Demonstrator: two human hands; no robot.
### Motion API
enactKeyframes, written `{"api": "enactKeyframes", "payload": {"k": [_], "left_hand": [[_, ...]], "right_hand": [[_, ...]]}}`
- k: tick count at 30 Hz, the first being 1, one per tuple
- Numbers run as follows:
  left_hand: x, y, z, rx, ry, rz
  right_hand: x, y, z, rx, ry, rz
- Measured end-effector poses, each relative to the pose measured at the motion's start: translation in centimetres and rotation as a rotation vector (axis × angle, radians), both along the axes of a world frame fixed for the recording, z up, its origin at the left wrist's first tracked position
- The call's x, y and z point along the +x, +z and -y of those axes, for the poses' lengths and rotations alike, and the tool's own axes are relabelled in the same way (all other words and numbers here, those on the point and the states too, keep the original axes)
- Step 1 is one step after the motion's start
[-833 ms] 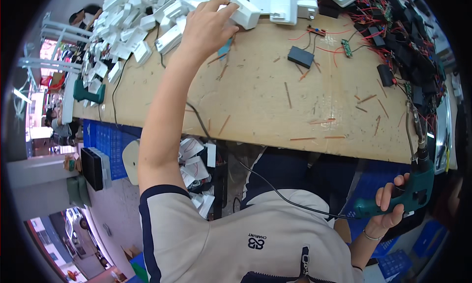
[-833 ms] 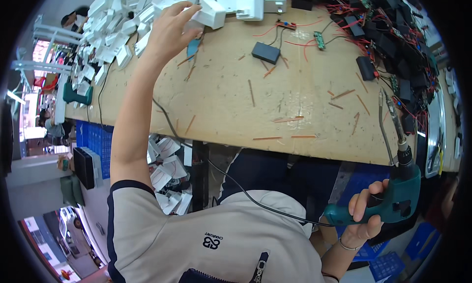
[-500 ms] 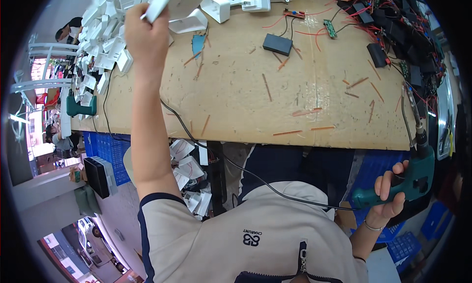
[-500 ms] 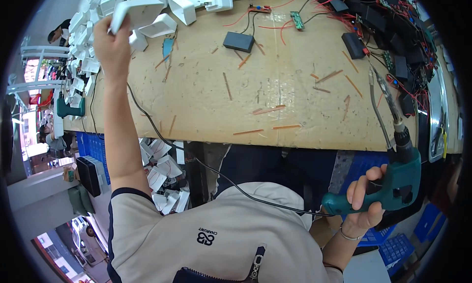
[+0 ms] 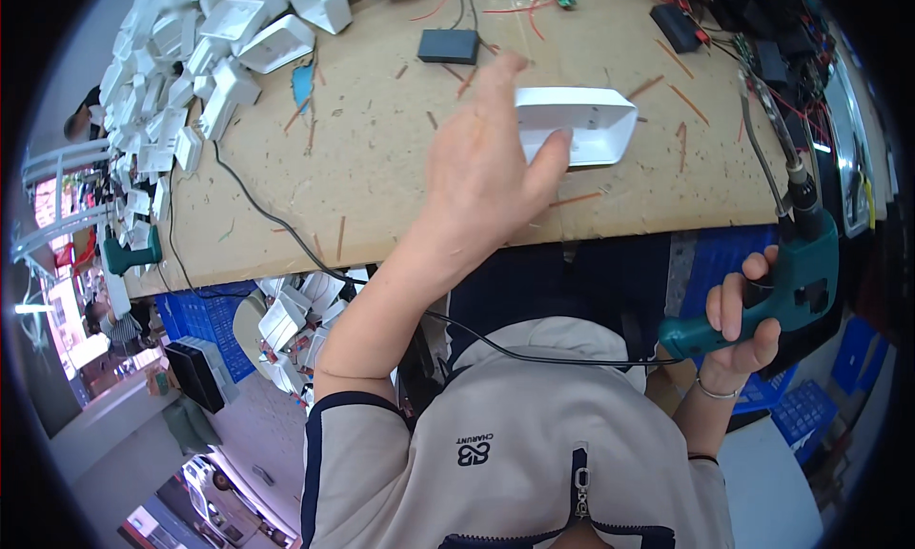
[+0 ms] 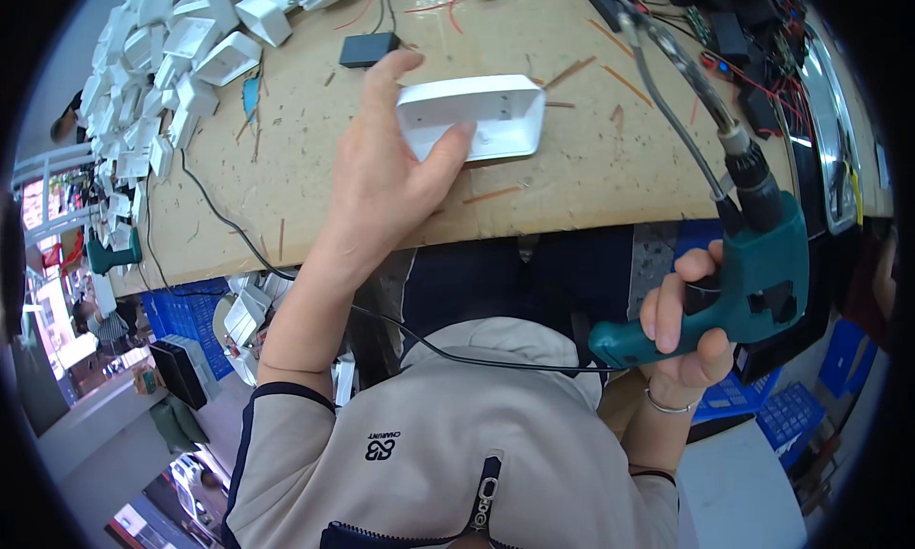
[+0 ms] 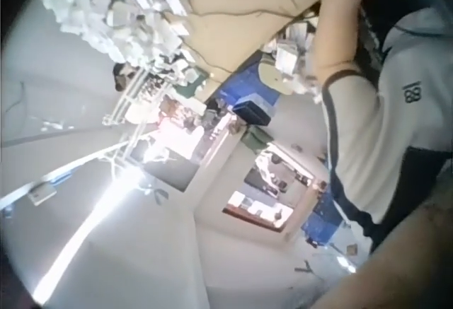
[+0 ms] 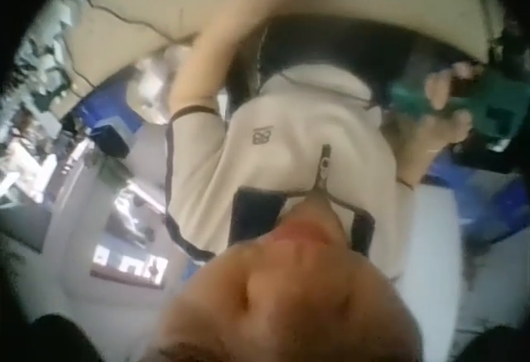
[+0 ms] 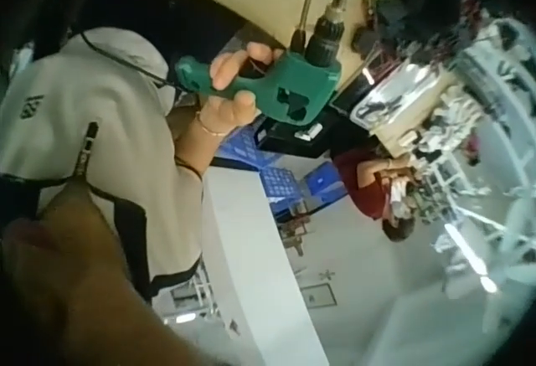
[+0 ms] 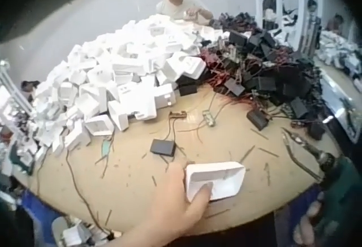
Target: Soldering electronic components and wires into white plastic housings at a workbench.
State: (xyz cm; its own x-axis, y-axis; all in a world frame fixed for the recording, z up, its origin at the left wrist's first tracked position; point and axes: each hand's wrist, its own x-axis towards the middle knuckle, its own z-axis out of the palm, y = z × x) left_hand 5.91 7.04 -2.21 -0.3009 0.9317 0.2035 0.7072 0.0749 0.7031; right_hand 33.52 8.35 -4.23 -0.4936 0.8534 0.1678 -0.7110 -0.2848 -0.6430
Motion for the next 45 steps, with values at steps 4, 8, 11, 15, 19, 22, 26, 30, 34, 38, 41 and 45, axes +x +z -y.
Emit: {"api": "enactKeyframes", "payload": {"k": [4,8,11,15,19,22,26,30,34,38,41,45], "left_hand": [[-0.6,-0.5,0.1,0.101,-0.035,-0.096],[-1.1,-1.0,0.1,0.200,-0.112,-0.105],[-1.2,-0.3,0.1,0.261,-0.135,-0.127],[-3.4,0.9,-1.5,0.418,-0.182,-0.277],[-6.1,2.7,-6.1,0.463,-0.107,-0.413],[-5.8,3.0,-9.7,0.316,-0.127,-0.529],[-5.6,3.1,-12.2,0.198,-0.136,-0.397],[-5.9,2.1,-12.6,0.050,-0.172,-0.437],[-7.9,1.1,-10.0,0.341,-0.147,-0.082],[-11.0,2.9,-6.3,0.654,-0.061,0.461],[-14.1,4.8,-3.7,0.803,-0.105,0.743],[-15.9,7.1,1.2,0.689,-0.376,0.847]], "right_hand": [[-0.1,-0.3,0.2,-0.044,0.010,0.028],[-1.4,-0.3,-0.2,-0.087,0.166,-0.224],[-2.1,-0.7,-0.6,-0.081,0.238,-0.380],[-2.3,-0.9,-1.0,-0.042,0.302,-0.423],[-2.4,-0.6,-1.3,-0.040,0.282,-0.413],[-2.5,-0.5,-1.6,-0.078,0.242,-0.395],[-2.5,-0.3,-1.8,-0.083,0.191,-0.380],[-2.6,-0.6,-2.1,-0.062,0.219,-0.370],[-3.3,-0.4,-1.9,-0.114,0.210,-0.345],[-5.6,0.3,-1.5,-0.209,0.120,-0.172],[-6.7,0.4,-1.6,-0.215,0.143,-0.105],[-9.0,0.8,-1.2,-0.190,0.169,-0.012]]}}
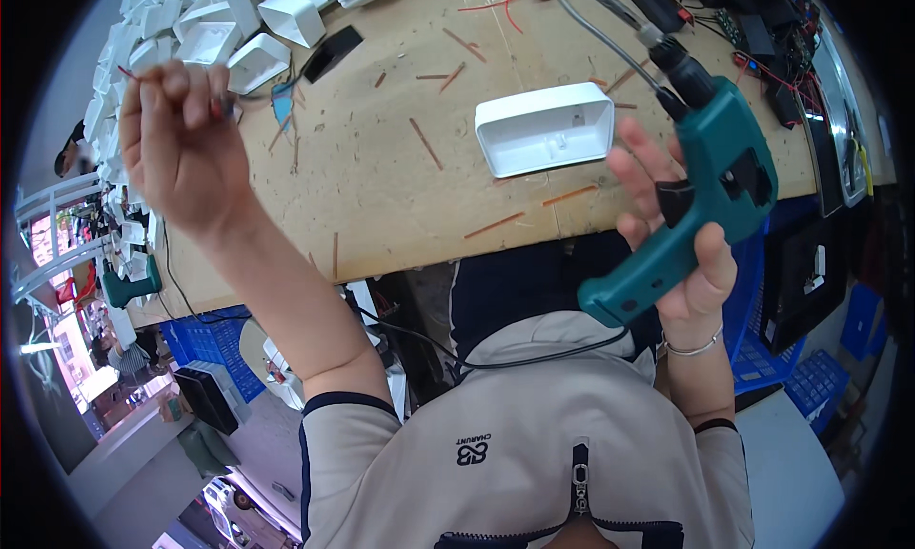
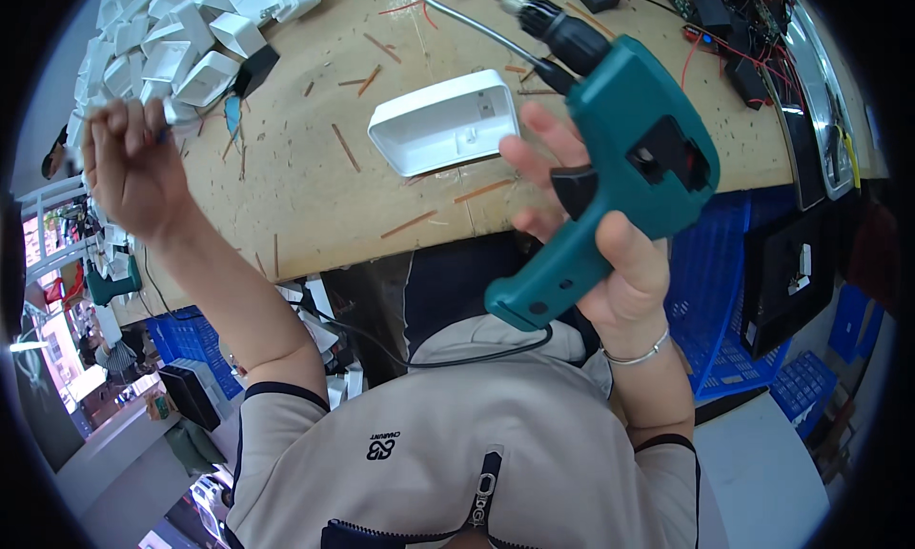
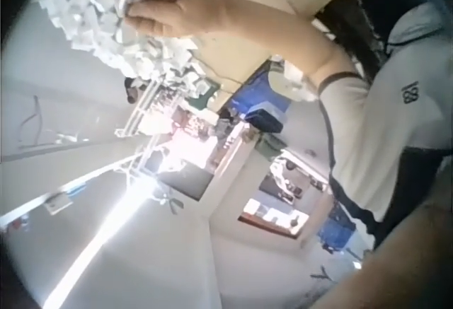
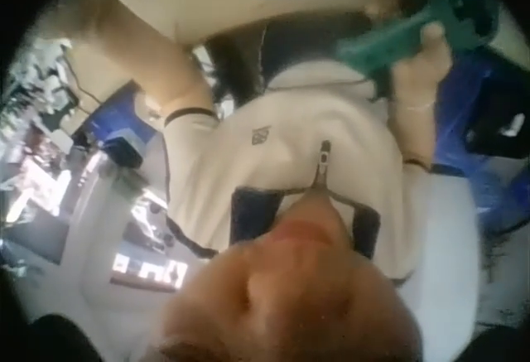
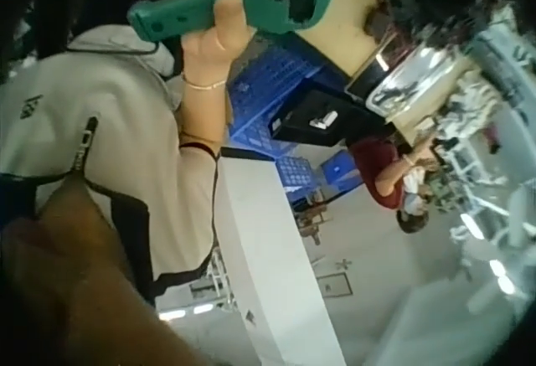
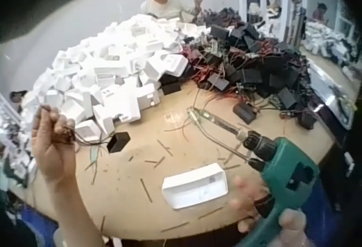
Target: Soldering electronic components and wires into white plastic housings at a workbench.
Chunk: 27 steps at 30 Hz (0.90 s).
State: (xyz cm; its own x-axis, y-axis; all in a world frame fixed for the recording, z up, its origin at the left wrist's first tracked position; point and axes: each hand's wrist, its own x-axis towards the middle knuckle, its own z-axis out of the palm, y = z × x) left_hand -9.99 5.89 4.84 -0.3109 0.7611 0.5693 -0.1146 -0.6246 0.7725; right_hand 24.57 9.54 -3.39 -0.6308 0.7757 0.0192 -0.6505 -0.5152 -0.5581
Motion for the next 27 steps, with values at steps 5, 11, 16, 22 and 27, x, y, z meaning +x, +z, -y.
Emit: {"api": "enactKeyframes", "payload": {"k": [5,11,16,22,27], "left_hand": [[5.4,-1.6,1.4,-0.114,-0.017,-0.614],[14.4,-5.5,1.6,-0.107,-0.043,-1.048],[17.5,-7.1,2.2,-0.153,0.056,-1.018],[17.7,-7.9,2.0,-0.205,0.160,-0.896],[17.9,-7.4,2.0,-0.233,0.196,-0.822]], "right_hand": [[-1.2,0.0,0.6,-0.025,-0.122,0.170],[-2.5,0.3,1.5,-0.075,-0.199,0.192],[-1.8,0.0,1.3,-0.017,-0.182,0.199],[-0.6,-0.1,1.7,0.039,-0.203,0.234],[0.1,-0.3,1.9,0.090,-0.208,0.257]]}}
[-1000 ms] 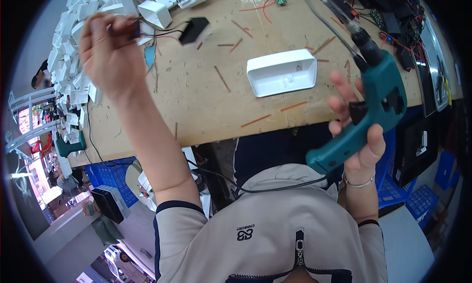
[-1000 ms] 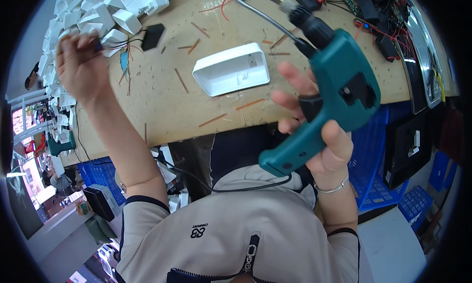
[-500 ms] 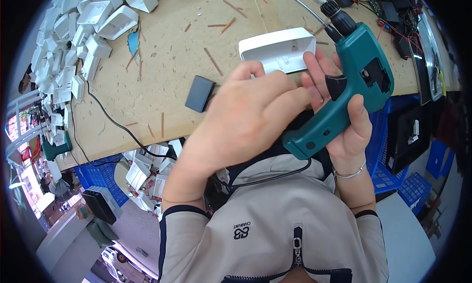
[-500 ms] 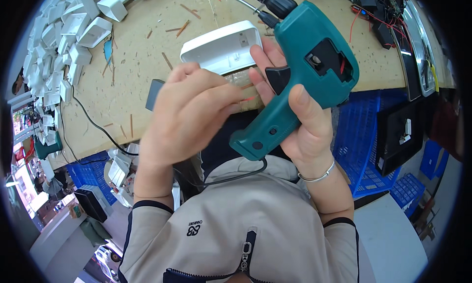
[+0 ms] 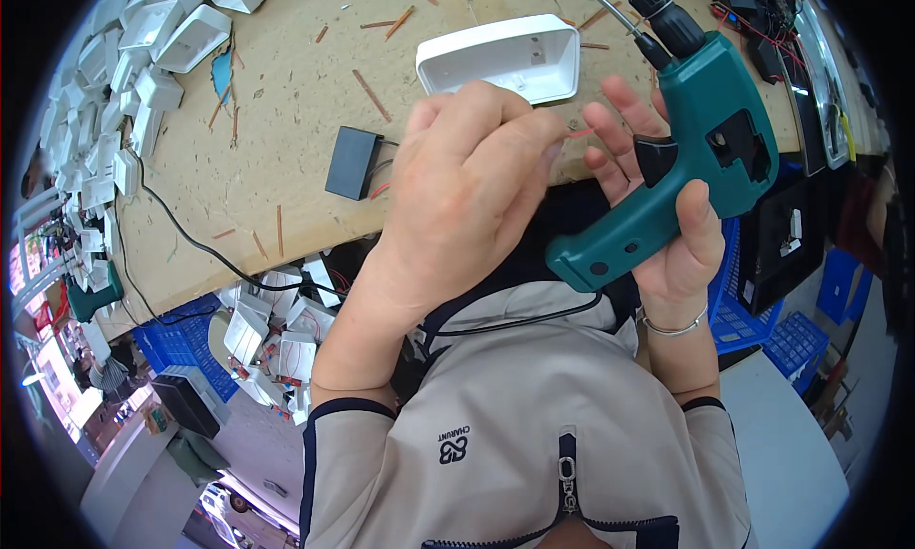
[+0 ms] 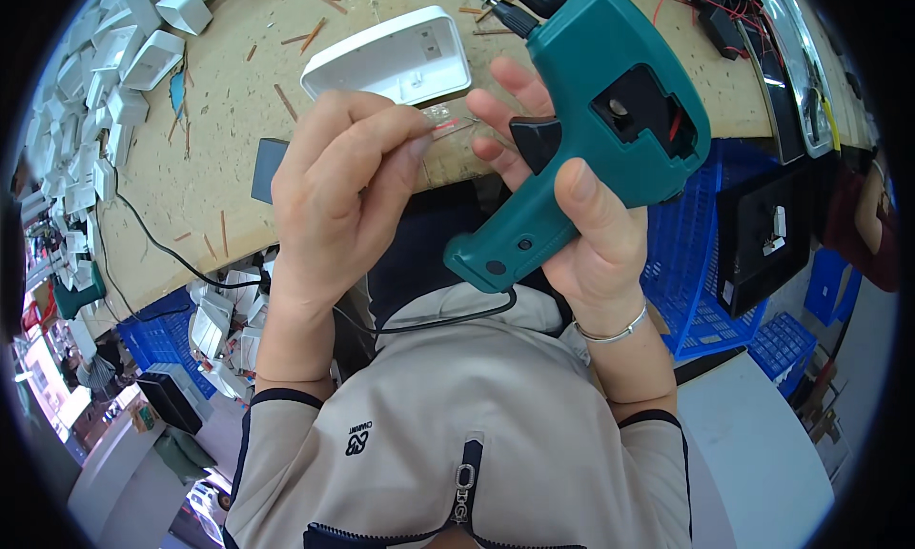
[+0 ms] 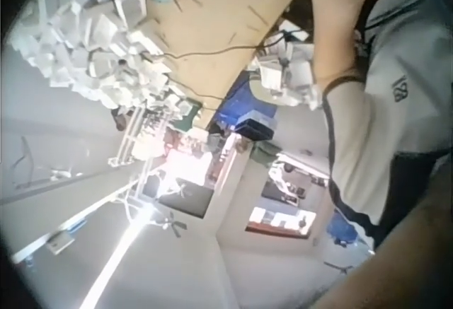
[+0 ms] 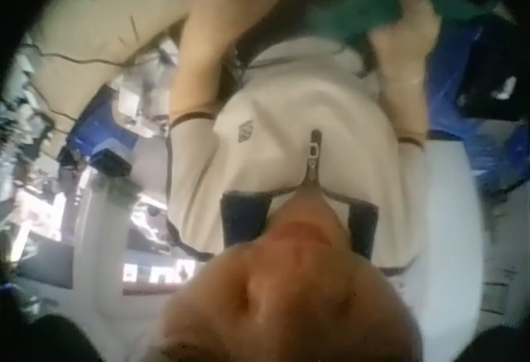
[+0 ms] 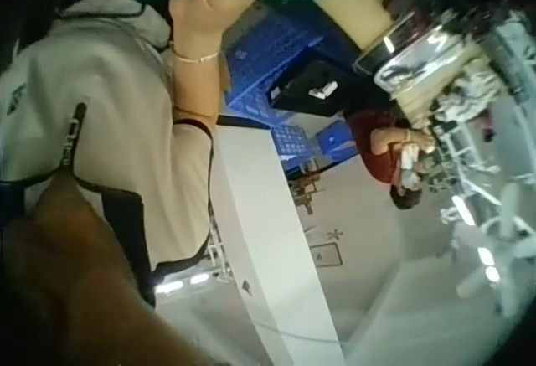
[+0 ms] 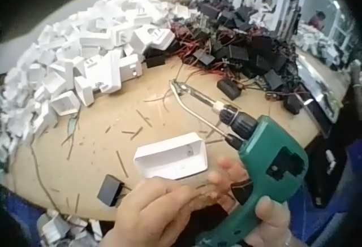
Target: Soldering electronic components and wires into white plastic housings at a workbench.
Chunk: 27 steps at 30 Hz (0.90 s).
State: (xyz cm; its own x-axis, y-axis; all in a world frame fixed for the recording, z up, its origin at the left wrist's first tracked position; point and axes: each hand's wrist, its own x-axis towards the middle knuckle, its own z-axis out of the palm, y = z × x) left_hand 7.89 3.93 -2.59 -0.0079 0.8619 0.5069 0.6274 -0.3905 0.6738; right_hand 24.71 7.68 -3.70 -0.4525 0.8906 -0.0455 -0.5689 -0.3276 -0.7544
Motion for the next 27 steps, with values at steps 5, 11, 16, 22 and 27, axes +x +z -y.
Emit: {"api": "enactKeyframes", "payload": {"k": [5,11,16,22,27], "left_hand": [[-0.1,0.8,-0.1,-0.065,0.175,-0.481],[-1.4,0.8,-1.5,0.074,0.195,-0.396],[-2.1,-0.1,-2.6,0.044,0.137,-0.345],[-1.1,1.4,-2.7,0.026,0.175,-0.410],[-0.9,2.0,-2.5,-0.029,0.162,-0.409]], "right_hand": [[0.2,0.2,0.0,0.000,0.003,0.039],[-0.8,0.2,-0.5,0.011,0.000,0.018],[0.1,0.8,0.2,-0.031,-0.050,-0.001],[3.9,2.0,3.2,0.163,-0.171,0.324],[5.5,2.7,5.3,0.155,-0.164,0.544]]}}
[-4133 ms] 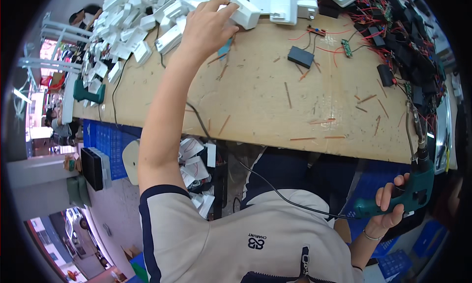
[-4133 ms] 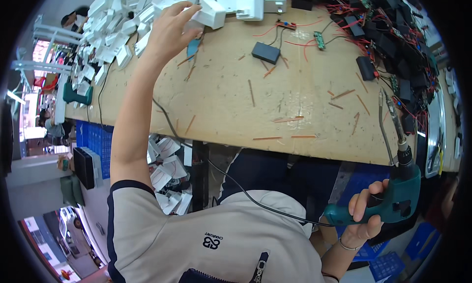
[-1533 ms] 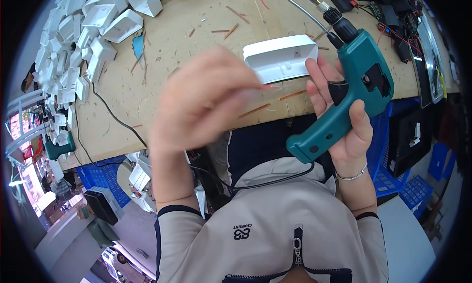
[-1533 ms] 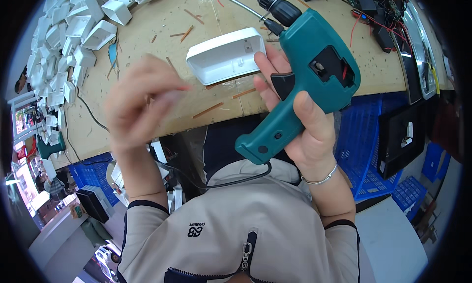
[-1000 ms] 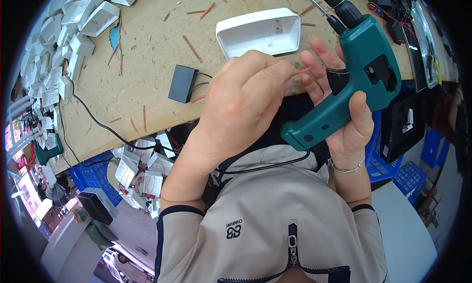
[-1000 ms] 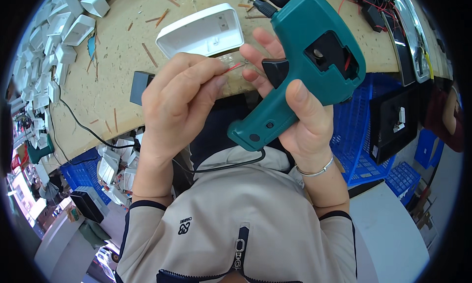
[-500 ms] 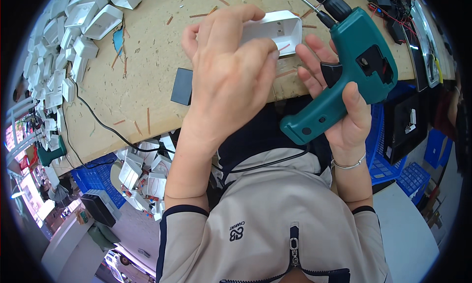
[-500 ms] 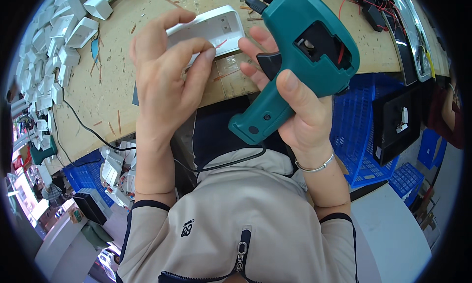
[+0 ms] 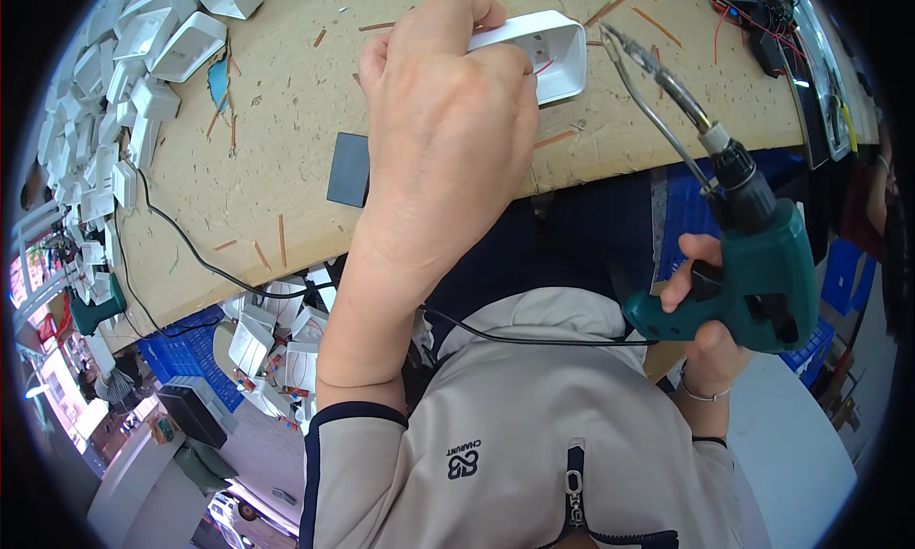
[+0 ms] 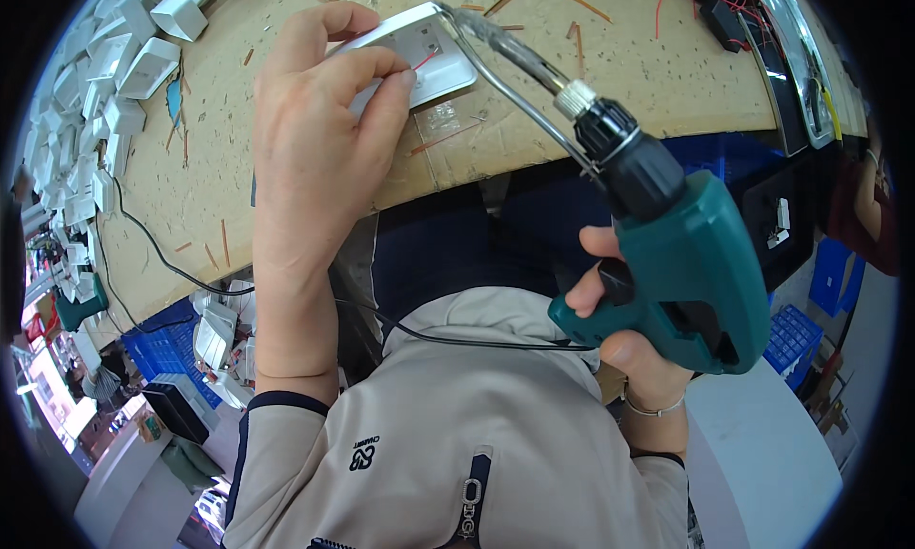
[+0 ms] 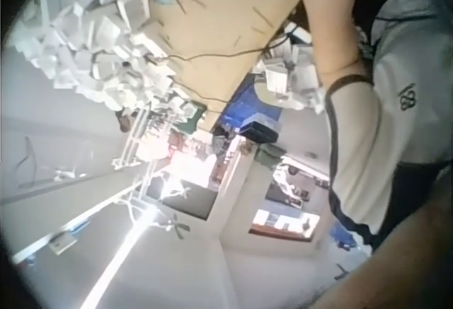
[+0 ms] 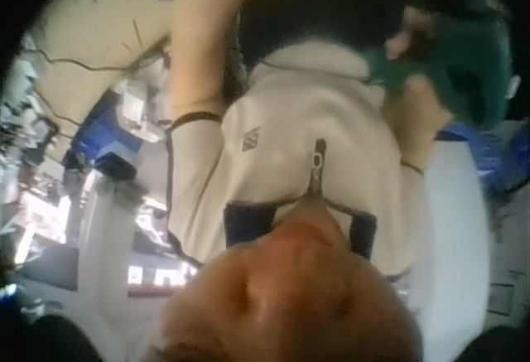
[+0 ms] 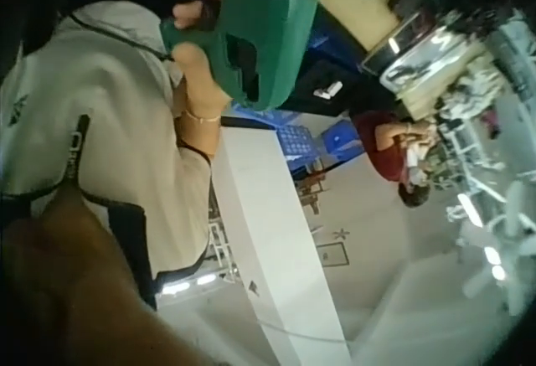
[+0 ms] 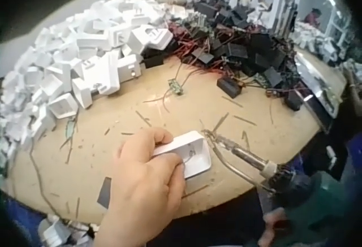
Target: Soldering electronic components and wires into white plastic housings at a workbench.
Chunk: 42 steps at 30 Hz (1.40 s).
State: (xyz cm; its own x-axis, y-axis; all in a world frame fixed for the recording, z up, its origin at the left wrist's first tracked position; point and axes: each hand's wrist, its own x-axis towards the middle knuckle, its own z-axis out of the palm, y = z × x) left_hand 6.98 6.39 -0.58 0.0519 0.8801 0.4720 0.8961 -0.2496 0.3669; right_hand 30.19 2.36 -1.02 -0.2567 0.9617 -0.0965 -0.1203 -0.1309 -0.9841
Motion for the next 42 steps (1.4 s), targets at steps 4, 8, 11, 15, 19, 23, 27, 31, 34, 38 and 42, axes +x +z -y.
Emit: {"api": "enactKeyframes", "payload": {"k": [4,8,11,15,19,23,27,31,34,38,42], "left_hand": [[-0.7,-0.3,0.7,0.059,-0.018,0.144],[-2.1,-0.6,2.1,0.110,-0.201,0.259],[-2.9,-1.8,2.9,0.118,-0.366,0.487],[-4.1,-1.9,3.0,0.144,-0.446,0.710],[-4.3,-2.2,2.0,0.398,-0.435,0.979],[-2.3,-2.2,2.4,0.739,-0.043,0.688],[0.8,-3.1,2.3,0.446,-0.025,0.032],[2.7,-3.7,2.1,0.284,0.023,-0.007],[2.3,-3.6,1.9,0.175,0.072,-0.121],[1.7,-3.8,1.5,0.246,0.173,-0.129],[1.8,-4.1,1.1,0.296,0.283,-0.107]], "right_hand": [[0.8,-0.2,0.3,0.004,-0.001,-0.024],[1.0,-0.8,-0.1,0.023,0.011,-0.103],[1.0,-1.0,-0.5,0.026,0.052,-0.156],[0.9,-1.2,-0.7,0.010,0.071,-0.229],[0.6,-1.2,-0.6,0.009,0.074,-0.224],[0.7,-1.2,-0.6,0.017,0.040,-0.195],[0.5,-1.1,-0.6,0.015,0.050,-0.205],[1.2,-1.4,-0.6,-0.001,0.052,-0.228],[1.4,-1.4,-0.5,0.006,0.035,-0.212],[1.6,-1.2,-0.3,0.033,0.048,-0.190],[1.4,-0.5,0.2,0.071,-0.006,-0.026]]}}
